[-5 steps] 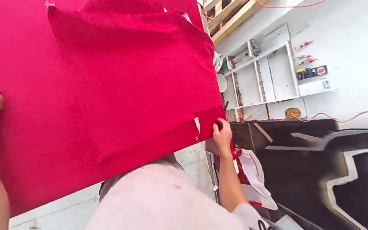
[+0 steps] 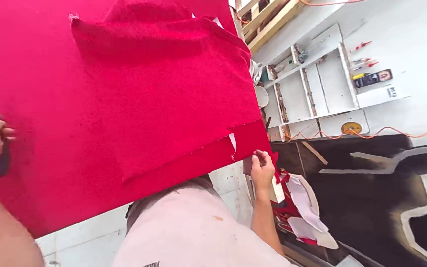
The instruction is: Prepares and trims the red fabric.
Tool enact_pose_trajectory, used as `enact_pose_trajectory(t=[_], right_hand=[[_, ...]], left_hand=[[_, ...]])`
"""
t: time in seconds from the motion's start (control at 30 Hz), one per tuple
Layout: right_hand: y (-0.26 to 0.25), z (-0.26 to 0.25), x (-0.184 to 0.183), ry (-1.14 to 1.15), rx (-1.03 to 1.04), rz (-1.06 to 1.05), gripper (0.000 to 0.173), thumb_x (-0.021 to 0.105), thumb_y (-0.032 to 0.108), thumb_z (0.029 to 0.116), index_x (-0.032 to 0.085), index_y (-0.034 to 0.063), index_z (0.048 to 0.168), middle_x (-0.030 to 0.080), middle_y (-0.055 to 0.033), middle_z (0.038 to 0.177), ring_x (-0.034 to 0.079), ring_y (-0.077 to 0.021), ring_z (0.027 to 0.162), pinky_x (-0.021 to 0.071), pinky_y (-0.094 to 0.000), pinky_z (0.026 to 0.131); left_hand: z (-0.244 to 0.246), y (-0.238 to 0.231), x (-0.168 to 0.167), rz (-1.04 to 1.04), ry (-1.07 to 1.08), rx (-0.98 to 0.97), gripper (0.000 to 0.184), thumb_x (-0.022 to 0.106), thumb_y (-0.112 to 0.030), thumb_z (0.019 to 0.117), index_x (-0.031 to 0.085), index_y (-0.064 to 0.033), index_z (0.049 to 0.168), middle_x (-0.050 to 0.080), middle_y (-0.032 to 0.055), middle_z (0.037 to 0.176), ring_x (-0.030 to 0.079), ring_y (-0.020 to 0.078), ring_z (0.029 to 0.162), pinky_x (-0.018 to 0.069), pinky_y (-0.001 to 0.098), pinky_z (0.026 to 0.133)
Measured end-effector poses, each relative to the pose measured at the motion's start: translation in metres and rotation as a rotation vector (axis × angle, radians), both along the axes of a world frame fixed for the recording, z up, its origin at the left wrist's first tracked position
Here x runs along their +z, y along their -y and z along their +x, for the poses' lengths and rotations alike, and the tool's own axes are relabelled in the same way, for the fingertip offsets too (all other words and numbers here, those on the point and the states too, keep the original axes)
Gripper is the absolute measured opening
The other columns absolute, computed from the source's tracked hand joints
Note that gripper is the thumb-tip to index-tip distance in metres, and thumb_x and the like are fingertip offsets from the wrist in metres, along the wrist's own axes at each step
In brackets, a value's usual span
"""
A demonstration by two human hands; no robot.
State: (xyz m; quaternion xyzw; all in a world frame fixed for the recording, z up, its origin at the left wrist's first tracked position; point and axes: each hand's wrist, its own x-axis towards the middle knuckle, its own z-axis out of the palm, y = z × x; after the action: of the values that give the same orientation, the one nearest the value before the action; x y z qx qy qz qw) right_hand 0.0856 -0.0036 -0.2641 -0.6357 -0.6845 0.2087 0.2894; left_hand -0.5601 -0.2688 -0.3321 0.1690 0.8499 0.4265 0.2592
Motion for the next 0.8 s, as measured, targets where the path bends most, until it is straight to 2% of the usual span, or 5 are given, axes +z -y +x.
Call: enact_pose_trajectory(t=[0.17,0.33,0.6,0.7,0.8], right_hand=[[0.001,-0.119,0.033,-0.502,0.565,-0.261,0.029,0.045,0.007,0.1045,0.065,-0.0067,0.121,0.074,-0.0125,0.109,0.073,-0.0197,0.098,0.0633,-0.0380,0.083],[-0.027,-0.158,0.043,-0.722,1.040,-0.864,0.039,0.031,0.015,0.1085,0.064,0.0004,0.122,0.071,-0.0011,0.110,0.068,-0.0087,0.097,0.0587,-0.0312,0.086],[-0.150,-0.070,0.052,-0.601,1.371,-1.197,0.024,0.070,0.020,0.0938,0.071,0.0053,0.112,0.076,0.0009,0.099,0.071,-0.0054,0.083,0.0591,-0.0232,0.070],[-0.220,-0.034,0.076,-0.224,1.403,-1.077,0.027,0.076,0.029,0.0912,0.072,0.0068,0.107,0.074,0.0036,0.091,0.068,-0.0028,0.078,0.0584,-0.0216,0.068],[-0.302,-0.006,0.079,0.191,1.461,-1.064,0.033,0.076,0.047,0.0862,0.074,0.0163,0.099,0.069,0.0114,0.079,0.060,0.0036,0.066,0.0502,-0.0161,0.057]], left_hand=[[0.184,-0.086,0.121,0.731,0.228,-0.361,0.054,0.044,-0.009,0.0965,0.041,-0.0136,0.150,0.069,0.0012,0.114,0.071,0.0165,0.098,0.0622,0.0389,0.087],[0.314,-0.187,0.130,1.012,0.370,-0.394,0.054,0.037,0.005,0.0916,0.047,-0.0058,0.144,0.063,-0.0008,0.085,0.067,0.0135,0.077,0.0613,0.0401,0.082],[0.429,-0.276,0.135,0.890,0.356,-0.443,0.051,0.038,0.005,0.0919,0.044,-0.0012,0.142,0.063,0.0028,0.092,0.066,0.0133,0.086,0.0592,0.0355,0.084],[0.445,-0.277,0.121,0.523,-0.114,-0.496,0.043,0.049,-0.007,0.0993,0.051,0.0029,0.141,0.067,0.0107,0.119,0.067,0.0180,0.109,0.0586,0.0364,0.095],[0.461,-0.260,0.077,0.186,-0.610,-0.521,0.034,0.057,-0.009,0.0934,0.069,-0.0045,0.124,0.071,0.0175,0.115,0.070,0.0316,0.103,0.0587,0.0469,0.084]])
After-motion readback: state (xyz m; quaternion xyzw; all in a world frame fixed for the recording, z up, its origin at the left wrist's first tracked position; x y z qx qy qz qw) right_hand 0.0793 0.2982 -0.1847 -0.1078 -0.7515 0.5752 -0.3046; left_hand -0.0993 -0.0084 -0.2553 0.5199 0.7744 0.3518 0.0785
